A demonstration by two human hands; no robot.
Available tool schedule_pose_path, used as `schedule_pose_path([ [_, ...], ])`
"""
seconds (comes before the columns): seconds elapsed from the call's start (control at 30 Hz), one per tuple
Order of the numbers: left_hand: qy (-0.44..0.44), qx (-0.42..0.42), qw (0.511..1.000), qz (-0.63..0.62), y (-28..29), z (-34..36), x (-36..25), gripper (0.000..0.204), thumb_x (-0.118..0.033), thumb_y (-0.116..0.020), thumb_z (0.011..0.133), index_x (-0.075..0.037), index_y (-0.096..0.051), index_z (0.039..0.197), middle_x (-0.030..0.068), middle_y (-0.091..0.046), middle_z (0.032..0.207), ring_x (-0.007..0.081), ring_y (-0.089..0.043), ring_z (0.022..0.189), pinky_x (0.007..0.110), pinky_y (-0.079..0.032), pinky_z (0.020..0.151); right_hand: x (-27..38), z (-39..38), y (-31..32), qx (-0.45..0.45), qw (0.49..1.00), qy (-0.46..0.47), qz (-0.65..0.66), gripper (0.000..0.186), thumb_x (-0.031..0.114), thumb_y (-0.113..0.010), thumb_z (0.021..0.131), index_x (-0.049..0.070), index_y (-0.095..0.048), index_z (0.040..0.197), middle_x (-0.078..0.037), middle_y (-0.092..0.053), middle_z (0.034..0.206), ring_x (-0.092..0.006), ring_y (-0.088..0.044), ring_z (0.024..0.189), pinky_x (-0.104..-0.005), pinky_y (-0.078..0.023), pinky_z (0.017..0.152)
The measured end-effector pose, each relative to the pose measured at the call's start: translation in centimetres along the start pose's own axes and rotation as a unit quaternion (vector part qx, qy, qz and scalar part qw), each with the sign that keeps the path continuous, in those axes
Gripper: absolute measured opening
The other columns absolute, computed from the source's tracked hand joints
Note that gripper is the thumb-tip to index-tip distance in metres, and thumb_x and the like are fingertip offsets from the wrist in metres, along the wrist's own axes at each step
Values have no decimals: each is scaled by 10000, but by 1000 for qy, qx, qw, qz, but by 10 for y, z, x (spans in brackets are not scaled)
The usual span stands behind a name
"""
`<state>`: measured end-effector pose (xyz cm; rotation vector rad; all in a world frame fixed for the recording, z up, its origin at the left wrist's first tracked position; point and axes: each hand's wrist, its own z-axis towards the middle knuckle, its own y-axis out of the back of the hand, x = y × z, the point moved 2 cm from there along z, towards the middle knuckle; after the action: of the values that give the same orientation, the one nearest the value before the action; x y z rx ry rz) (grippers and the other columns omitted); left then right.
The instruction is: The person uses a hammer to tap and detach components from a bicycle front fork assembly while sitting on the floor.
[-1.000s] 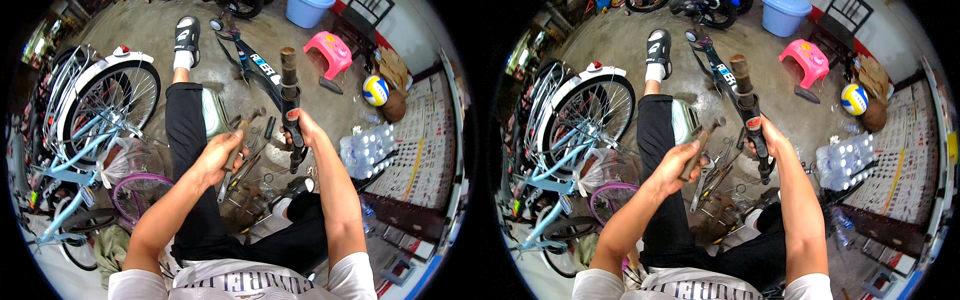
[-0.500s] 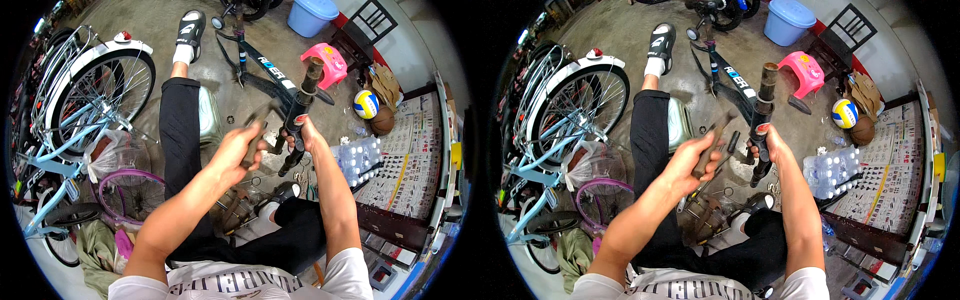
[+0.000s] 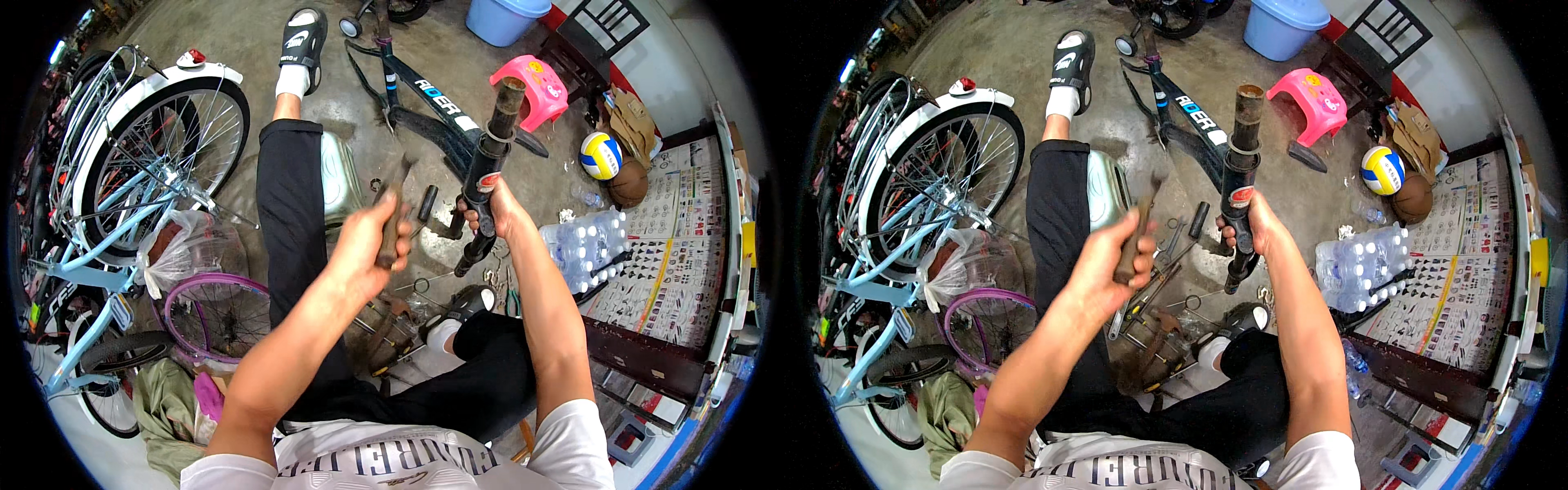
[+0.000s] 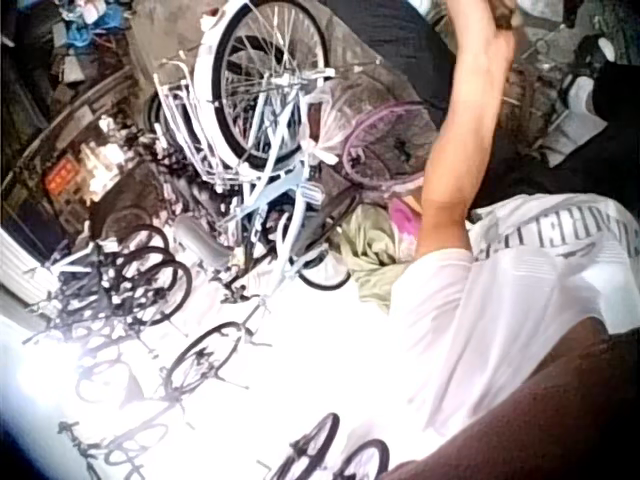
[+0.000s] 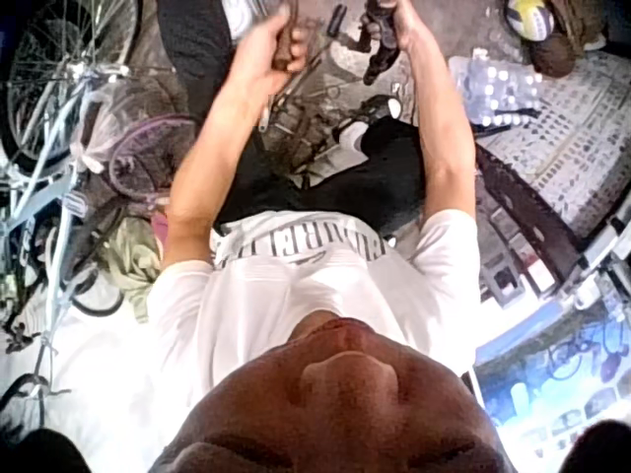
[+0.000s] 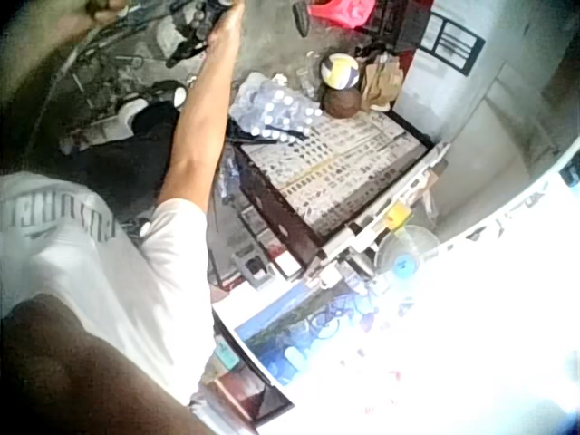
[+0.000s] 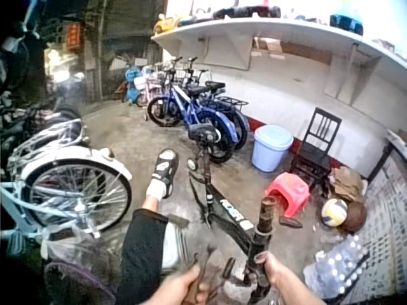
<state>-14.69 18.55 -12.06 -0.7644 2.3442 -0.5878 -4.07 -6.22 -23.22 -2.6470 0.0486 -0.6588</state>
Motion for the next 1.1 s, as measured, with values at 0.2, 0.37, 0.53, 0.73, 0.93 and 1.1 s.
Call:
schedule_pose_path([
  [0.2,108,-48,991,-67,33,9,49,308,-375,-500,1046,-73,-564,1048,-33,-545,763,79,-470,590,244,-324,502,4,-2,12,29,999,17,-42,547,552,-376,975,47,-570,889,-116,-637,766,-196,-569,520,-341,-481,455],
  [0.37,95,-41,994,-45,34,2,52,299,-369,-485,1050,-81,-564,1021,-20,-548,763,97,-476,601,263,-341,513,21,-21,-1,-79,982,59,-159,390,363,-402,985,27,-597,1015,-170,-688,878,-234,-661,616,-373,-554,504],
  [0.53,77,-25,996,-39,43,8,52,280,-349,-492,1042,-78,-564,1040,5,-568,761,122,-506,600,290,-364,504,11,-47,6,-16,975,183,-122,419,231,-367,949,-39,-596,1172,-201,-687,1068,-289,-681,857,-396,-564,814],
  [0.73,43,5,998,40,30,3,38,248,-303,-639,982,-82,-594,1084,-23,-567,777,74,-486,574,249,-345,473,13,-55,-8,-140,820,244,-499,526,186,-842,730,-48,-622,1147,-112,-679,1087,-163,-611,982,-314,-475,897],
  [0.93,79,60,995,20,27,12,27,289,-321,-613,993,-79,-582,1147,-26,-557,788,63,-472,591,241,-329,498,43,-42,20,-96,712,271,-640,430,210,-904,677,8,-669,976,-52,-689,900,-151,-603,845,-336,-500,819],
  [1.1,137,-13,991,3,20,41,24,191,-304,-567,1008,-113,-551,1006,-41,-531,736,65,-445,575,246,-300,511,62,-44,8,-108,668,215,-704,452,318,-910,633,55,-692,930,-72,-726,877,-216,-657,801,-369,-516,812],
])
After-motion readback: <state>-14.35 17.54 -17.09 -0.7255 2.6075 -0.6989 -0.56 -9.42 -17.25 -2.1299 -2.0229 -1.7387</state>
